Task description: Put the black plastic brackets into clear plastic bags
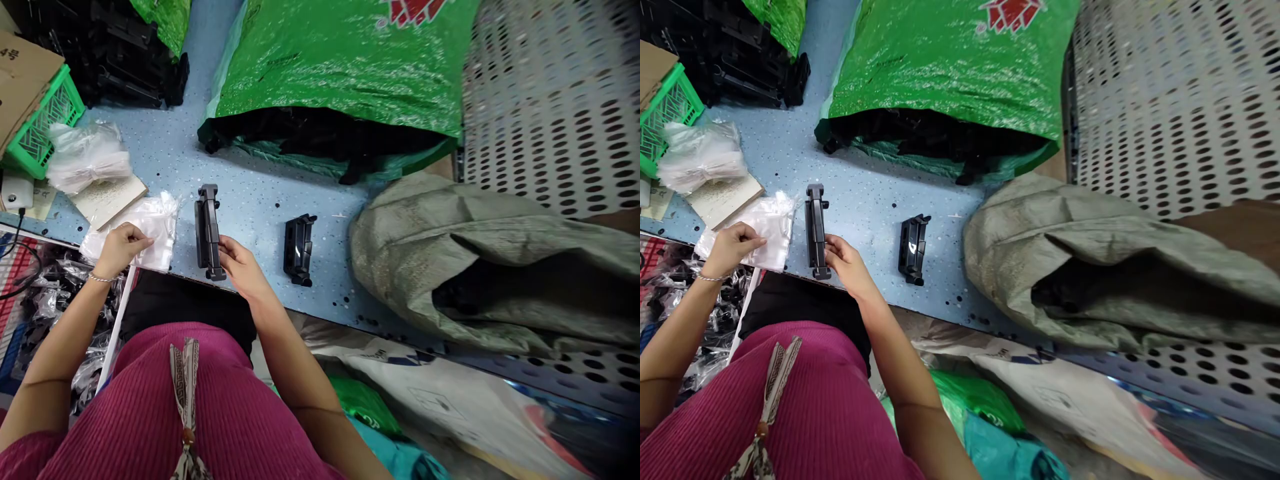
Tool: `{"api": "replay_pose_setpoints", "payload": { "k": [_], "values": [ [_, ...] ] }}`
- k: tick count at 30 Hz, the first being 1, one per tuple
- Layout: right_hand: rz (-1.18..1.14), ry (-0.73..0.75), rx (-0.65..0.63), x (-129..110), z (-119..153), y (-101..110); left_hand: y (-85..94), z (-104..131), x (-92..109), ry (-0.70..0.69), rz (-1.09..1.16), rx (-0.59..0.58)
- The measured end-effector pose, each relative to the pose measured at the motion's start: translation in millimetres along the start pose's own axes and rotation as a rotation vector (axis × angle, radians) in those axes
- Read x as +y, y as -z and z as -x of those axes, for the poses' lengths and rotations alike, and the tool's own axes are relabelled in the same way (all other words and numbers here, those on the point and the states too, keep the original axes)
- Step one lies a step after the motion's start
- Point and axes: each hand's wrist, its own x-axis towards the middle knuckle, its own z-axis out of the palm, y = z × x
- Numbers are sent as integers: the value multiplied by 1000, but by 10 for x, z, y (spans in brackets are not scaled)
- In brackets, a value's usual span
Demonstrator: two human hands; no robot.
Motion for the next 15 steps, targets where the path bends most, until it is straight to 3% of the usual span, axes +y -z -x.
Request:
{"api": "replay_pose_setpoints", "payload": {
  "k": [2,4,8,12,15],
  "values": [
    [-151,-11,-58,-63,-76,-165,158,3,-52,91,142,-56],
    [-267,-24,-120,-123,-189,-343,208,44,-33,126,186,-42],
    [-394,-36,-208,-166,-435,-613,-8,189,108,35,8,129],
    [-435,3,-128,-133,-515,-606,-257,256,187,-234,-441,135],
    [-435,-3,-68,-90,-457,-476,-174,170,125,-189,-381,79]
  ]
}}
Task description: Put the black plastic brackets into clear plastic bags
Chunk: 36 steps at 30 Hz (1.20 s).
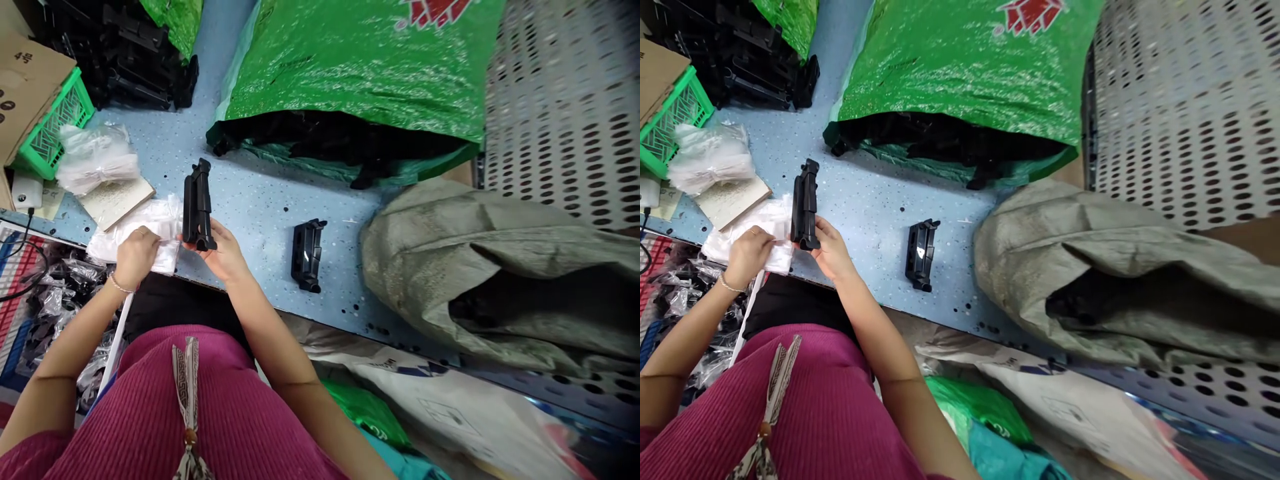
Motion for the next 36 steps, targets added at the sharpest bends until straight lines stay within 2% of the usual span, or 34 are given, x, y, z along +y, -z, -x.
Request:
{"api": "replay_pose_setpoints", "payload": {
  "k": [3,5,7,11,14,17,19,22,24,26,31,34,36],
  "values": [
    [-11,-16,20,-4,80,107,183,-106,-199,173,283,-57],
    [-31,-37,28,10,102,118,288,-148,-274,231,409,-141],
    [-53,-59,22,41,89,72,332,-163,-272,240,441,-194],
    [-89,-93,-66,180,-22,-107,294,-168,-167,239,382,-154],
    [-81,-141,-60,333,-128,-182,326,-162,-150,200,432,-114],
    [-73,-183,10,451,-192,-172,450,-104,-184,147,494,72],
    [-71,-182,18,483,-207,-153,527,-36,-198,56,375,152],
    [-59,-163,22,459,-181,-135,555,44,-204,-101,-5,74],
    [-76,-162,19,416,-106,-114,518,41,-227,-137,-153,8],
    [-131,-219,-32,384,27,-72,473,-14,-286,-123,-127,-17],
    [-253,-563,-319,479,369,71,482,-115,-450,-96,161,-97],
    [-300,-615,-330,607,368,119,492,70,-315,-175,162,-124],
    [-255,-545,-264,659,320,120,435,280,-113,-293,150,-168]
  ]
}}
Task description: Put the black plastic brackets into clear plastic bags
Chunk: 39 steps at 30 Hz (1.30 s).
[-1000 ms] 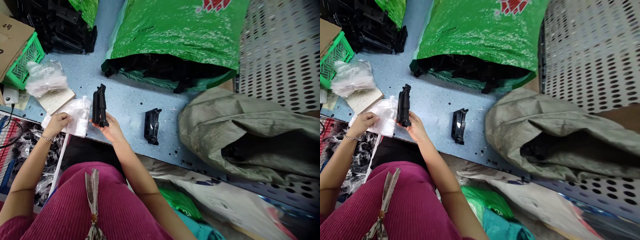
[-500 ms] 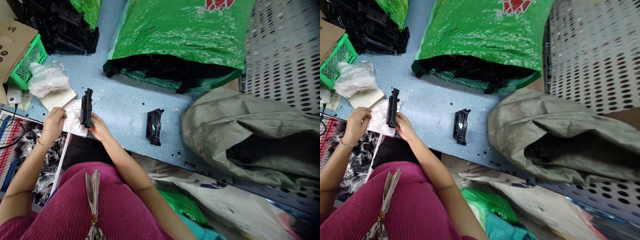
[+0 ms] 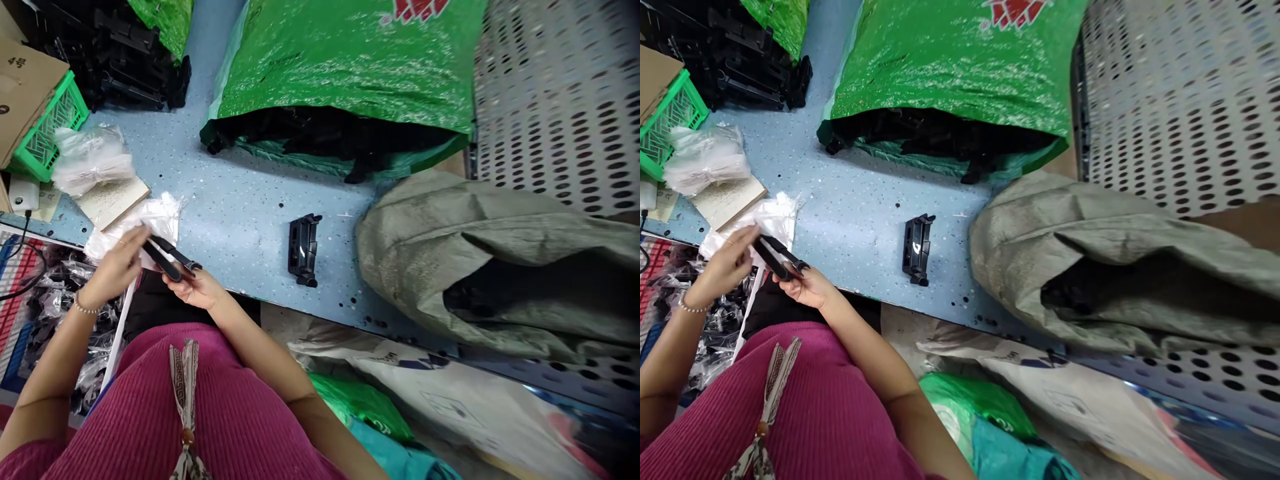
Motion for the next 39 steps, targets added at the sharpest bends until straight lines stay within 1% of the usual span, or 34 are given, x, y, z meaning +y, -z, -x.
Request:
{"api": "replay_pose_setpoints", "payload": {
  "k": [2,4,5,6,7,9,10,11,12,13,14,15,16,17,18,19,20,21,22,23,24,26,27,28,29,30,31,32,33,35,37,39],
  "values": [
    [144,119,114,6,-24,-35,-157,114,253,-120,6,-68],
    [403,263,256,19,30,-145,-263,199,463,-169,27,-117],
    [556,328,308,24,90,-221,-268,241,546,-178,37,-121],
    [708,376,321,23,169,-304,-233,293,615,-179,43,-115],
    [848,403,286,9,265,-383,-155,362,666,-168,44,-106],
    [1053,397,121,-84,496,-491,100,560,683,-99,28,-106],
    [1121,388,64,-173,626,-501,251,681,627,-30,6,-119],
    [1183,402,76,-292,764,-474,398,804,514,53,-21,-147],
    [1245,439,165,-439,906,-408,523,916,344,139,-56,-170],
    [1314,504,343,-607,1047,-306,617,1008,121,221,-100,-167],
    [1409,589,568,-789,1182,-175,673,1072,-140,322,-158,-181],
    [1516,640,785,-976,1305,-23,695,1109,-419,426,-211,-212],
    [1623,647,967,-1158,1410,138,692,1121,-693,540,-267,-238],
    [1702,613,1088,-1325,1495,299,673,1114,-939,644,-314,-267],
    [1725,572,1108,-1471,1561,450,649,1092,-1136,712,-353,-265],
    [1726,552,1077,-1590,1610,582,628,1060,-1267,764,-385,-257],
    [1716,543,1016,-1681,1646,692,611,1020,-1320,797,-409,-240],
    [1707,549,943,-1744,1672,776,594,968,-1293,812,-430,-207],
    [1718,557,884,-1780,1690,833,570,901,-1190,809,-442,-156],
    [1748,559,847,-1793,1697,865,529,814,-1026,782,-435,-84],
    [1789,551,824,-1786,1690,874,462,703,-817,728,-403,-4],
    [1868,502,797,-1723,1624,835,236,410,-364,537,-257,164],
    [1884,469,785,-1672,1562,795,85,242,-164,430,-160,180],
    [1879,438,768,-1611,1484,747,-77,72,-6,345,-134,199],
    [1856,417,752,-1541,1396,696,-234,-85,101,295,-161,224],
    [1818,407,735,-1464,1303,644,-366,-218,154,266,-193,222],
    [1762,412,717,-1383,1212,593,-462,-320,157,257,-214,226],
    [1678,431,696,-1299,1125,544,-512,-386,121,265,-207,232],
    [1566,454,671,-1214,1045,495,-516,-420,58,290,-157,241],
    [1264,487,609,-1050,895,385,-419,-415,-96,381,43,248],
    [915,486,519,-904,729,241,-273,-378,-219,492,255,218],
    [633,475,394,-783,517,62,-179,-362,-274,549,360,175]
  ]
}}
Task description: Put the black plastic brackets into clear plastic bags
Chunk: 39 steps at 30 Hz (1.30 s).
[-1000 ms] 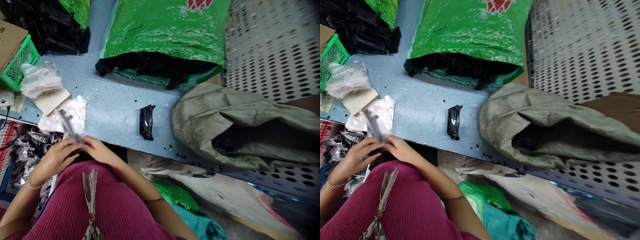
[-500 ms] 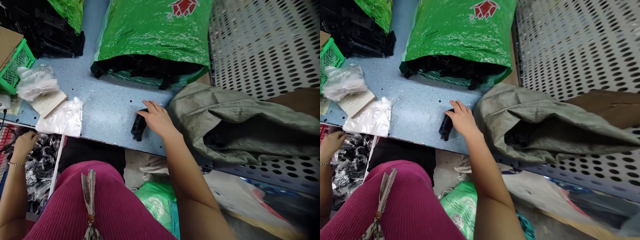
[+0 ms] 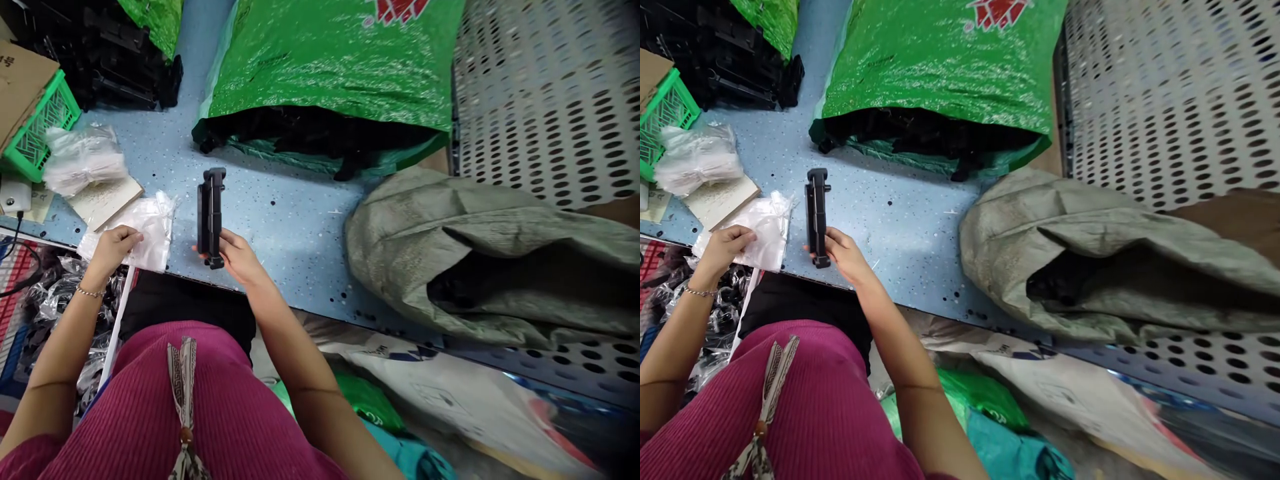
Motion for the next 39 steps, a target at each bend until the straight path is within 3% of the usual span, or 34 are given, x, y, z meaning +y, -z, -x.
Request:
{"api": "replay_pose_setpoints", "payload": {
  "k": [5,7,9,12,15,18,20,22,25,29,31,35,37,39],
  "values": [
    [-391,-23,-194,159,-356,-703,-37,34,31,-14,17,36],
    [-411,-53,-182,287,-487,-861,-2,102,38,-124,-76,104],
    [-378,-84,-138,408,-566,-932,91,179,43,-299,-315,158],
    [-351,-89,-100,492,-571,-925,233,223,45,-477,-640,154],
    [-378,-67,-115,454,-435,-828,285,137,22,-538,-640,148],
    [-446,-171,-321,416,-196,-667,296,14,-33,-539,-474,126],
    [-499,-324,-503,445,-50,-575,309,-17,-59,-515,-372,61],
    [-560,-489,-601,514,26,-538,307,31,-41,-515,-316,14],
    [-702,-641,-557,627,-1,-595,220,275,89,-598,-303,-11],
    [-799,-556,-388,669,-49,-716,36,695,219,-781,-279,-149],
    [-826,-504,-340,638,11,-731,15,788,158,-793,-324,-47],
    [-925,-554,-319,575,188,-713,58,702,-74,-656,-538,311],
    [-915,-612,-352,582,225,-721,10,648,-114,-651,-563,328],
    [-855,-625,-384,603,220,-743,-104,657,-78,-725,-536,257]
  ]
}}
